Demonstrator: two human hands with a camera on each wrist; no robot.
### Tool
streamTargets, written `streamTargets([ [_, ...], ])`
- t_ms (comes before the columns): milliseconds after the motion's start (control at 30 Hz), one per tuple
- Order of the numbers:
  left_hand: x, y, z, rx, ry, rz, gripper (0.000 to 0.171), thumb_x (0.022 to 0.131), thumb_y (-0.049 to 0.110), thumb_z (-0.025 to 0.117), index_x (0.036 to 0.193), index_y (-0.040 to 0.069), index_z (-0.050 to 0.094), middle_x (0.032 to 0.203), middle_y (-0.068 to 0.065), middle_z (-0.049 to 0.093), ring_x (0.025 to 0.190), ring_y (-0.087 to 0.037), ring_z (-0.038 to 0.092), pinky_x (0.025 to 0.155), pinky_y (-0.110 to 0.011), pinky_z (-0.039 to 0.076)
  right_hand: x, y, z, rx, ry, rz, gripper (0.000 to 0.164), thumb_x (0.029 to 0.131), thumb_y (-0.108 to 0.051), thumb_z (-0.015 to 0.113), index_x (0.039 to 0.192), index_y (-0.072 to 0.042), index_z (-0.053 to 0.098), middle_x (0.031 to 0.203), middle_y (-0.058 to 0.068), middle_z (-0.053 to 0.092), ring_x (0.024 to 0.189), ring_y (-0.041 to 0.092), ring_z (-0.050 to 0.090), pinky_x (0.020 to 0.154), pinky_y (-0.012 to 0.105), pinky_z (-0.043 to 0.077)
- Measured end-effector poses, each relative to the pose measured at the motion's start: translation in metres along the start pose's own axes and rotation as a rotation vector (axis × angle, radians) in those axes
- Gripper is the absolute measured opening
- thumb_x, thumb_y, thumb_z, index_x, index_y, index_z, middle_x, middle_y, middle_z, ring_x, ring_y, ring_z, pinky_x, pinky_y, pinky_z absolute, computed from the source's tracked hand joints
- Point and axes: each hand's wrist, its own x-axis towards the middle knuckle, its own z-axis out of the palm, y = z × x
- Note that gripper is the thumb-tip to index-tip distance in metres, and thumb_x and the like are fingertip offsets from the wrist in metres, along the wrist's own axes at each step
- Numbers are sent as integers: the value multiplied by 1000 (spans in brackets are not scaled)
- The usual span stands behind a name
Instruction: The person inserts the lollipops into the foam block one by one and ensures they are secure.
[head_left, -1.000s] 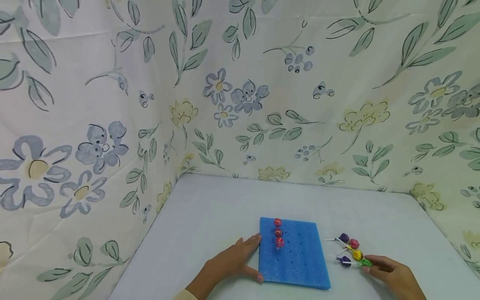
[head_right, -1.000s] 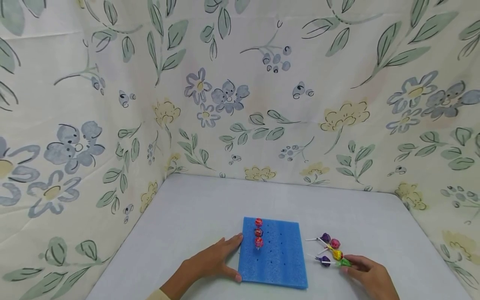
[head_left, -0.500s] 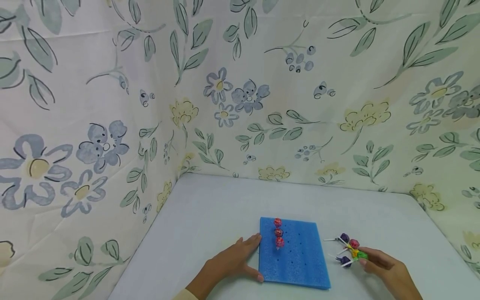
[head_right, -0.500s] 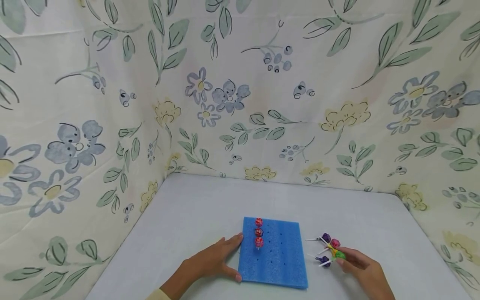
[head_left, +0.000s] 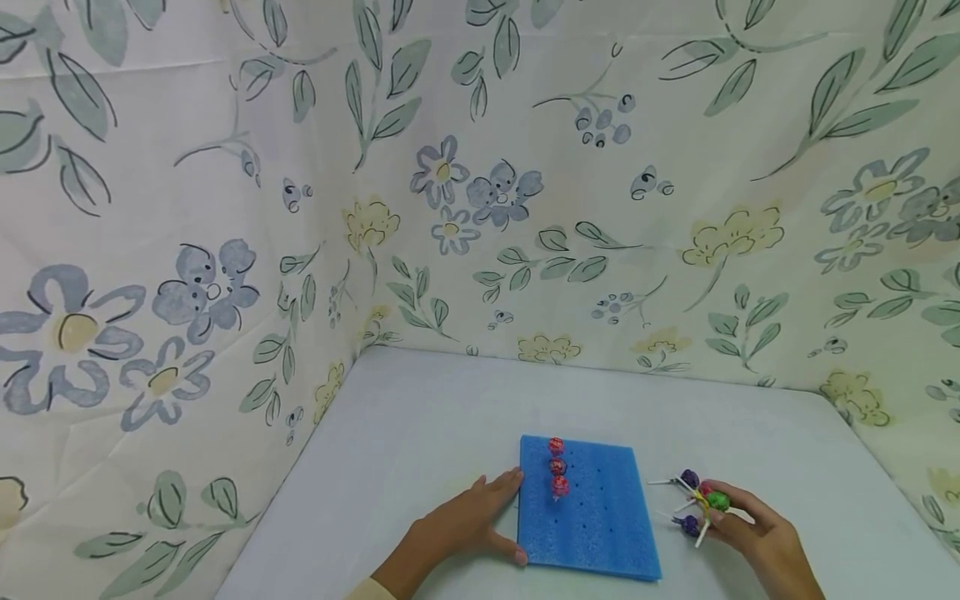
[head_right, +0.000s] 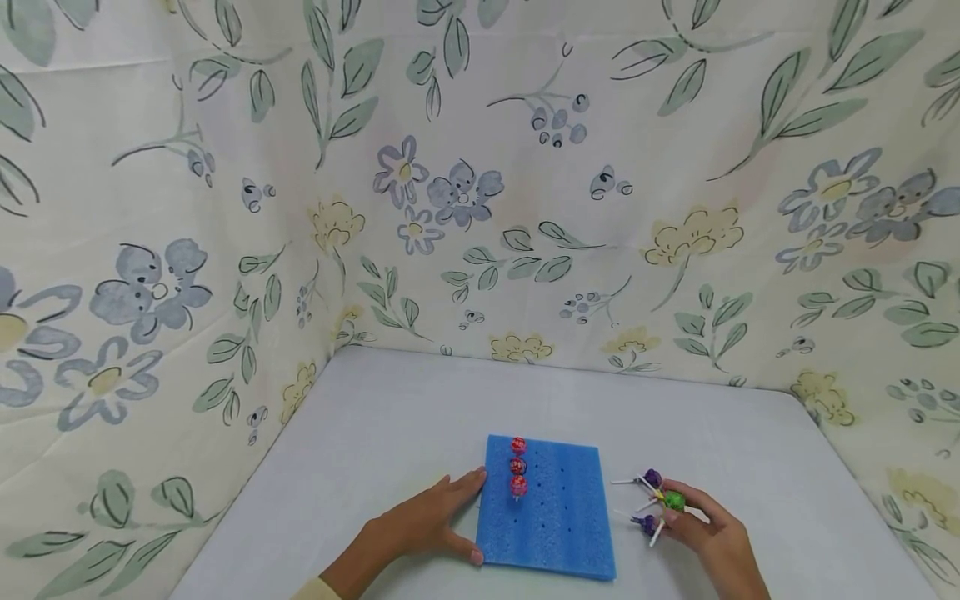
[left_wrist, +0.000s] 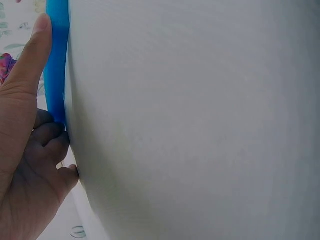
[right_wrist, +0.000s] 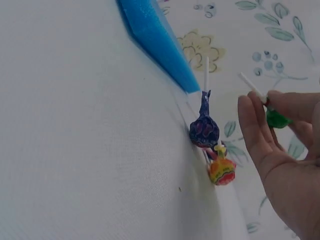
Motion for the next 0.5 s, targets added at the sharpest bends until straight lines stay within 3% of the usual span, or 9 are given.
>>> streamTargets([
  [33,0,0,0,1,-1,-1,118,75,71,84,169,25,29,175,10,29,160,-28,32,125,-55,36,0,-1,1,-15,2,17,69,101,-36,75,158,-8,49,161,18,46,103,2,73,90,31,63],
  [133,0,1,0,1,-1,-1,118,75,71,84,169,25,29,175,9,29,160,-29,32,125,-55,36,0,-2,5,-28,-1,43,78,95,-39,82,161,-15,47,164,12,43,103,-1,70,90,27,62],
  [300,-1,1,-1,4,-1,0,118,75,71,84,169,25,29,175,9,29,160,-30,32,124,-55,37,-1,-2,9,-9,18,-36,85,91,-30,87,162,-12,44,136,-3,69,101,0,71,86,25,62],
  [400,-1,1,-1,8,1,5,118,76,71,83,169,24,29,175,9,28,160,-29,32,125,-55,36,-2,-3,11,5,42,-84,79,91,-22,87,158,-4,49,116,1,79,98,2,74,83,24,63],
  [500,-1,0,0,15,3,11,118,76,72,82,169,23,30,175,8,28,160,-27,32,125,-54,36,-2,-6,12,-2,66,-73,69,91,-19,87,149,1,57,109,0,81,94,2,75,81,23,62],
])
